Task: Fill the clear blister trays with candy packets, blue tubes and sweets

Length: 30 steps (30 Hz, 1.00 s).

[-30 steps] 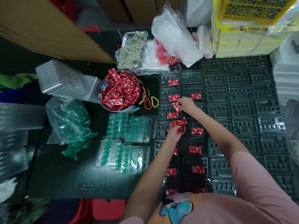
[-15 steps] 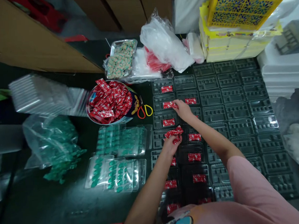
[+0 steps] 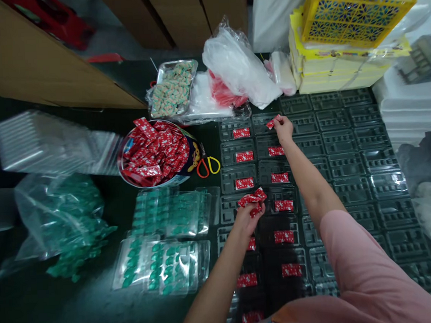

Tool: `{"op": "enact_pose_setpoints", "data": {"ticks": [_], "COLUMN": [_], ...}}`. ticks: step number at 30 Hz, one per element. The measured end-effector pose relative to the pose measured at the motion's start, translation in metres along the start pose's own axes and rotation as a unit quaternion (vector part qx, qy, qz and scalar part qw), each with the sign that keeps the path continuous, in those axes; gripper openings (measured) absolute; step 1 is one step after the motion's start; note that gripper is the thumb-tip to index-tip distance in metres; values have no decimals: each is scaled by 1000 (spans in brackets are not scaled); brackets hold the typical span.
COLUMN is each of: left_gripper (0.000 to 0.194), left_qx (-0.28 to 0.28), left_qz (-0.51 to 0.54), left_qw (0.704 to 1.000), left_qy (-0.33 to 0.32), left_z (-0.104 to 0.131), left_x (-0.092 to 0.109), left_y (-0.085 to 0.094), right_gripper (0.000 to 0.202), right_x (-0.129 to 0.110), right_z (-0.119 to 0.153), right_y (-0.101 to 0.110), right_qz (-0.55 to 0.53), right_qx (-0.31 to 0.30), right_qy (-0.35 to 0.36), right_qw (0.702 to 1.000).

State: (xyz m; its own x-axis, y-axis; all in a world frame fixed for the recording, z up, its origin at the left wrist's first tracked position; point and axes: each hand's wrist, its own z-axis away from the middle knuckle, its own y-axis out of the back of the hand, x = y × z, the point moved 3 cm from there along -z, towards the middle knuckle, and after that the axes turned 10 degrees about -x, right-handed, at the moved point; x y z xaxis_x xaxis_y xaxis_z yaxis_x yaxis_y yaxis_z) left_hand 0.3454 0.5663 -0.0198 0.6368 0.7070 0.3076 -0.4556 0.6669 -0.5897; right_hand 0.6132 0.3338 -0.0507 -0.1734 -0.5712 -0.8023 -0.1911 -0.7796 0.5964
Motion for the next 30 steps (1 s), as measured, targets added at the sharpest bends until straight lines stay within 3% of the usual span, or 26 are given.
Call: {"op": "enact_pose_setpoints", "data": {"ticks": [4, 10, 15, 19, 21, 22, 24, 26, 28, 30], "left_gripper": [18, 19, 19, 17, 18, 19, 21, 22, 21, 19], "left_qx": [-16, -24, -27, -23, -24, -27, -39, -51, -61, -69], "left_qz": [-3, -12, -16, -8, -5, -6, -9, -13, -19, -26], "left_qw": [1000, 999, 999, 999, 999, 999, 999, 998, 998, 997], "left_qy": [-5, -22, -20, -24, -31, -34, -34, -29, -25, -21], "left_z": [-1, -7, -19, -34, -42, -46, -54, -61, -67, -73], "left_x": [8, 17, 22, 28, 32, 34, 37, 37, 35, 32], "left_y": [-10, -22, -33, -46, -54, -59, -70, -81, -91, -99], "right_gripper": [22, 26, 32, 34, 35, 35, 35, 34, 33, 30], "right_x": [-3, -4, -6, -16, -23, -28, -37, -42, -41, -33], "right_z": [11, 30, 32, 40, 53, 62, 84, 103, 112, 110], "right_y": [2, 10, 11, 17, 18, 17, 16, 17, 20, 24], "right_qz": [102, 291, 344, 239, 103, 26, -108, -187, -223, -236], "right_qx": [2, -28, -74, -83, -148, -210, -352, -435, -435, -395], "right_qy": [-49, -32, -29, -5, 32, 52, 85, 93, 78, 54], "right_qw": [994, 956, 936, 967, 983, 976, 926, 876, 869, 886]}}
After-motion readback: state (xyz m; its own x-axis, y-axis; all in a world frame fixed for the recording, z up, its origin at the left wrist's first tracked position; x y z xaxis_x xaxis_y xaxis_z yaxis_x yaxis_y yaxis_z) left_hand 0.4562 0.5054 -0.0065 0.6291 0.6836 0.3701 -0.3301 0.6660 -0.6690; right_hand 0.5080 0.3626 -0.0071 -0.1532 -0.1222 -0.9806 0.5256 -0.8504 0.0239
